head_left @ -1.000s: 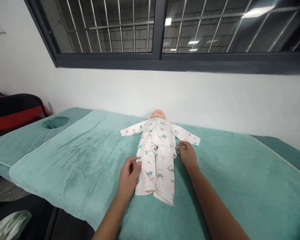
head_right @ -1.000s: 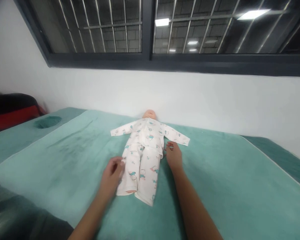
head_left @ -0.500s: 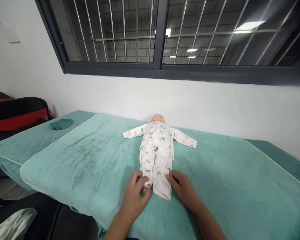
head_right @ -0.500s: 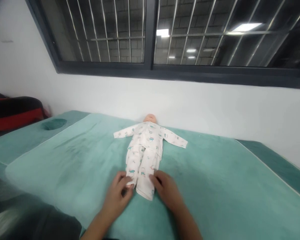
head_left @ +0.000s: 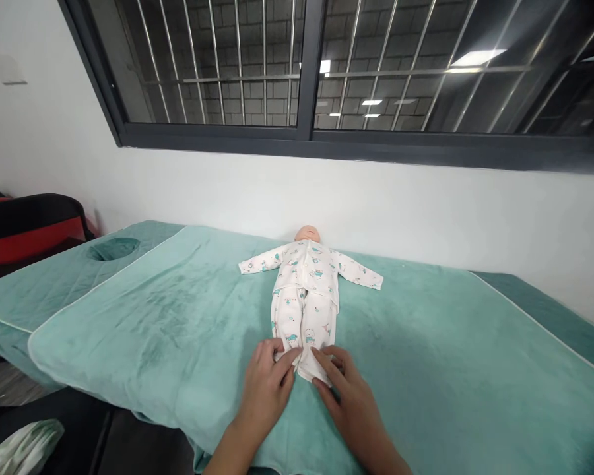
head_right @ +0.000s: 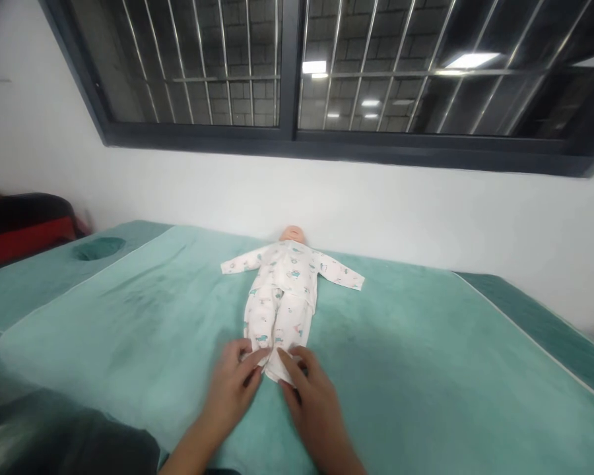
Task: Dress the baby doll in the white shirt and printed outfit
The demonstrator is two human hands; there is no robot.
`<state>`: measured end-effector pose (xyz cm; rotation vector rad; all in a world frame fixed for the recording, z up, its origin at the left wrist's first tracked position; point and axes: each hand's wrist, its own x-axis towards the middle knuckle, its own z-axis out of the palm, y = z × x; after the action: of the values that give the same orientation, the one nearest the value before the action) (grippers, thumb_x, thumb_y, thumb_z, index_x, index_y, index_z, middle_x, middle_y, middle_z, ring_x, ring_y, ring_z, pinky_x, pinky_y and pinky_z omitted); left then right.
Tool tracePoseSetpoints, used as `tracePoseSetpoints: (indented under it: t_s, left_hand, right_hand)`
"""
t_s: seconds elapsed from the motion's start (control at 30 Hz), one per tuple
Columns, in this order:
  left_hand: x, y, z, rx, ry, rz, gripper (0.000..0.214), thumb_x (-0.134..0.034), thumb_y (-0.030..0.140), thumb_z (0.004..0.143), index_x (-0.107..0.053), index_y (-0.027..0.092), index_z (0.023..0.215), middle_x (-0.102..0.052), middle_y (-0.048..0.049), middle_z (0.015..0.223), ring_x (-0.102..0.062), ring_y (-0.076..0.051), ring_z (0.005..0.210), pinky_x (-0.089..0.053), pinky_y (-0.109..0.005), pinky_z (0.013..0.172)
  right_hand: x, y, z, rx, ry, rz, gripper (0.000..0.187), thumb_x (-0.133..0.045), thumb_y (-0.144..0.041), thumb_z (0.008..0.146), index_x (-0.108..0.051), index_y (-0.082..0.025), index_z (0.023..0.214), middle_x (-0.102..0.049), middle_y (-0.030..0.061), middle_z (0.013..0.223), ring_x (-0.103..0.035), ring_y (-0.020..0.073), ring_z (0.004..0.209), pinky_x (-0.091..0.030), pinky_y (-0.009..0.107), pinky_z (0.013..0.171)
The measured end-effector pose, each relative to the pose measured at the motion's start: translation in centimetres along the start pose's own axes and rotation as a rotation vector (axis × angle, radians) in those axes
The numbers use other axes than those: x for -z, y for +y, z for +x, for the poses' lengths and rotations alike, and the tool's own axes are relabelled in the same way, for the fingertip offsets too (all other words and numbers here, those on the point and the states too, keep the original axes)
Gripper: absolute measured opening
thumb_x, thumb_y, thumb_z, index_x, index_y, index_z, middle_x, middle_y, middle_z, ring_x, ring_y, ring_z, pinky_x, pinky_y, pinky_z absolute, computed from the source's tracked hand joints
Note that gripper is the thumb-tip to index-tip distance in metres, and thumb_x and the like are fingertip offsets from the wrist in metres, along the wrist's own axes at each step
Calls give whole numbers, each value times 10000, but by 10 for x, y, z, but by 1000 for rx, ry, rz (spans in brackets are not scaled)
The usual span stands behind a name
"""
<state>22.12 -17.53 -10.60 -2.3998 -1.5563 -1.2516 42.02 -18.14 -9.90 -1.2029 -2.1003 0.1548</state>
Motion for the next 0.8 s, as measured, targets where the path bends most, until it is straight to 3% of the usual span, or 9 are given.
tracePoseSetpoints:
  t_s: [0.17, 0.53, 0.8]
  left_hand:
    - [2, 3, 0, 27, 11, 48, 427, -483, 28, 823, -659, 253, 1140, -498, -92, 1040, -485, -216, 919, -470, -365, 762]
    - [1, 6, 0, 26, 27, 38, 470, -435, -76, 758, -659, 225, 1040, -498, -88, 1033, -462, -221, 942, -462, -350, 784]
    - [2, 3, -1, 26, 79, 21, 350, -463, 34, 864, -641, 219, 1101, -516, -98, 1060, -482, -216, 959, -475, -354, 780]
  right_hand:
    - [0, -4, 6, -62, -36, 42, 460, -457, -107, 876, -559, -310, 1276, -508, 81, 1345, -634, 193, 1017, -562, 342, 870]
    - [0, -5, 5, -116, -31, 96, 451, -431, -56, 832, -585, -283, 1190, -511, 83, 1323, -633, 190, 1014, -564, 332, 839]
    - [1, -4, 3, -111, -7, 98, 397, -452, -122, 881, -578, -302, 1211, -511, 80, 1306, -641, 181, 997, -565, 313, 831]
